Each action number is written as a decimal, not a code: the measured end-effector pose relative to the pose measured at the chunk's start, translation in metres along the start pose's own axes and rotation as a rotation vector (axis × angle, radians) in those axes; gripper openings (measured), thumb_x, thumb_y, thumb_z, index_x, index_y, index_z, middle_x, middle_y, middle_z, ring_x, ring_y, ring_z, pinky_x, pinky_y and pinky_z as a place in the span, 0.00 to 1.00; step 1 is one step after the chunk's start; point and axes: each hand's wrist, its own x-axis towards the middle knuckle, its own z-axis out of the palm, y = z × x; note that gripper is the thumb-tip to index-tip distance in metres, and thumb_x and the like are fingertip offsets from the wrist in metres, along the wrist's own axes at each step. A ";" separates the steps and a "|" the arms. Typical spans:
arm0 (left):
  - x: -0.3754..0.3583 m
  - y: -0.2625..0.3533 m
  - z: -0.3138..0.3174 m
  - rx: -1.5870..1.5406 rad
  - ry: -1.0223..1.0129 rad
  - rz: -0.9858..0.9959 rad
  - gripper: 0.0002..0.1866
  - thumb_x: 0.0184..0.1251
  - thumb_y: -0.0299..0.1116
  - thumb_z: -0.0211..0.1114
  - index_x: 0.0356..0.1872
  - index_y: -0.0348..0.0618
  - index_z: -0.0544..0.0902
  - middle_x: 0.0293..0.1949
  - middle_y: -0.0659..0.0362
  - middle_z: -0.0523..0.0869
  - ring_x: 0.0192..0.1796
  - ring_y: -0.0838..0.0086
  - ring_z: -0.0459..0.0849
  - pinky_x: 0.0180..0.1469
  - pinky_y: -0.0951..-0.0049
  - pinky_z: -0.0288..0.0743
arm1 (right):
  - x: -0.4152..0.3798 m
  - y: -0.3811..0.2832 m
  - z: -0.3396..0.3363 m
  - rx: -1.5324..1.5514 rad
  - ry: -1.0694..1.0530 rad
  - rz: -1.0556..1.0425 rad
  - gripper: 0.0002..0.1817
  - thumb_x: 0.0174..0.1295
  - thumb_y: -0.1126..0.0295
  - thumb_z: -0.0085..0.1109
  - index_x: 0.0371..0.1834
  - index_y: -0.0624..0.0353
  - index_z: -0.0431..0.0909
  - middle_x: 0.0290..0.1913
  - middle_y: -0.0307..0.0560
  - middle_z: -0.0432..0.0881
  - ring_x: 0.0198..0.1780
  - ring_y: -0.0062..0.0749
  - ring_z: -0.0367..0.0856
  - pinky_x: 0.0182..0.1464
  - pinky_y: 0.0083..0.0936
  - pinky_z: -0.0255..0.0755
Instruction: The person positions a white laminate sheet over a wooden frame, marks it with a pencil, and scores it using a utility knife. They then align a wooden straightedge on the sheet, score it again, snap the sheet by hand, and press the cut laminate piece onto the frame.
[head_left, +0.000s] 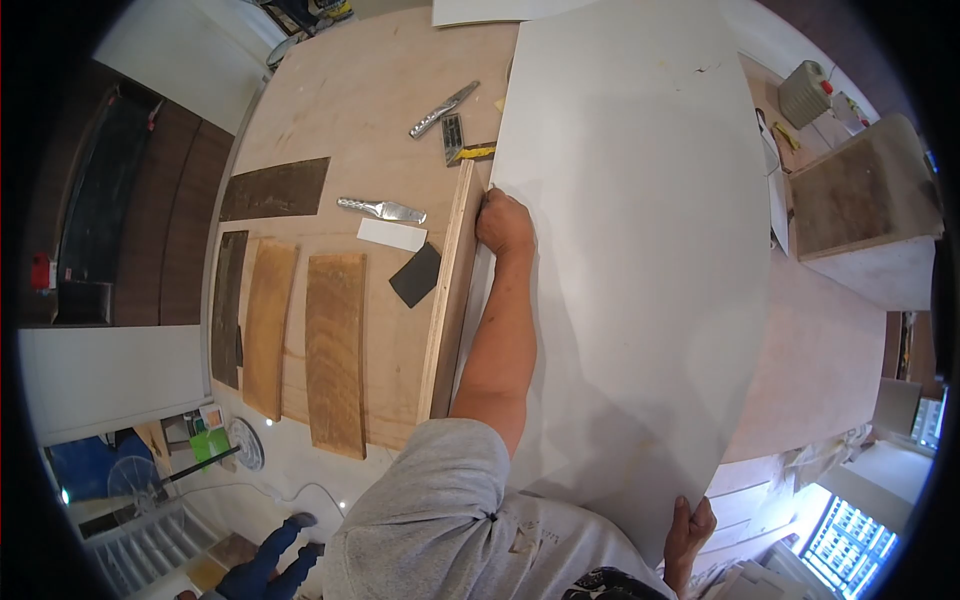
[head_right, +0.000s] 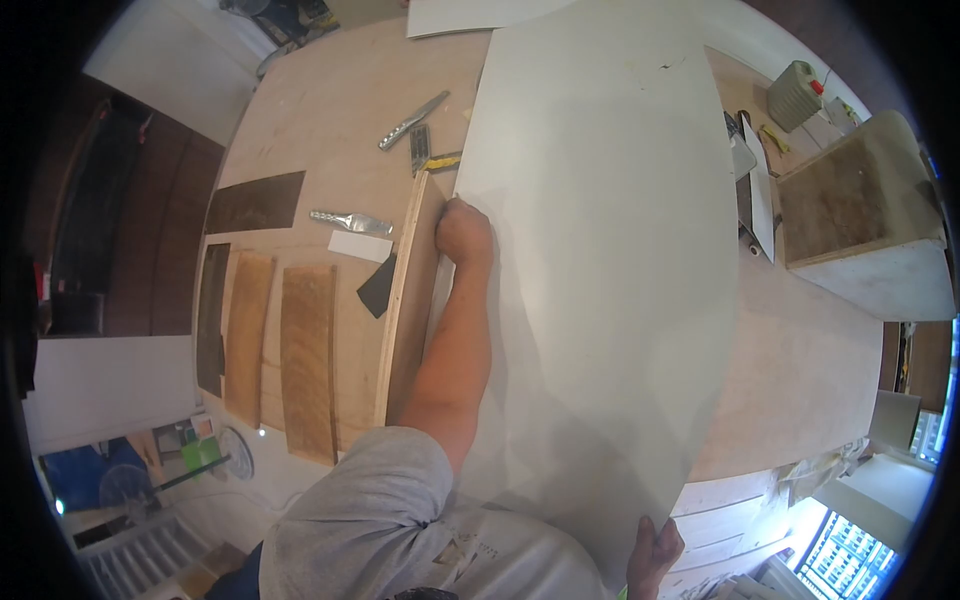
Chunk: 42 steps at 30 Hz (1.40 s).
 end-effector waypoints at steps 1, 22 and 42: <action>0.000 0.001 -0.002 -0.012 -0.021 -0.009 0.10 0.68 0.33 0.61 0.29 0.39 0.81 0.24 0.47 0.86 0.27 0.51 0.88 0.30 0.52 0.82 | 0.000 0.000 -0.001 -0.034 -0.012 0.004 0.10 0.64 0.72 0.58 0.39 0.72 0.79 0.29 0.51 0.84 0.30 0.32 0.80 0.35 0.30 0.72; -0.052 -0.001 -0.098 -0.474 0.147 0.233 0.13 0.62 0.26 0.63 0.47 0.42 0.86 0.37 0.49 0.86 0.40 0.53 0.85 0.41 0.55 0.79 | 0.172 -0.104 0.014 0.209 -0.157 -0.162 0.16 0.66 0.65 0.62 0.46 0.70 0.83 0.34 0.45 0.86 0.36 0.25 0.80 0.41 0.28 0.74; -0.148 0.229 -0.609 -0.265 0.754 2.016 0.29 0.61 0.46 0.74 0.61 0.43 0.82 0.55 0.51 0.86 0.57 0.55 0.84 0.59 0.58 0.77 | -0.071 -0.138 -0.240 0.071 0.110 -0.553 0.14 0.65 0.63 0.61 0.38 0.67 0.83 0.24 0.57 0.81 0.25 0.39 0.75 0.36 0.36 0.73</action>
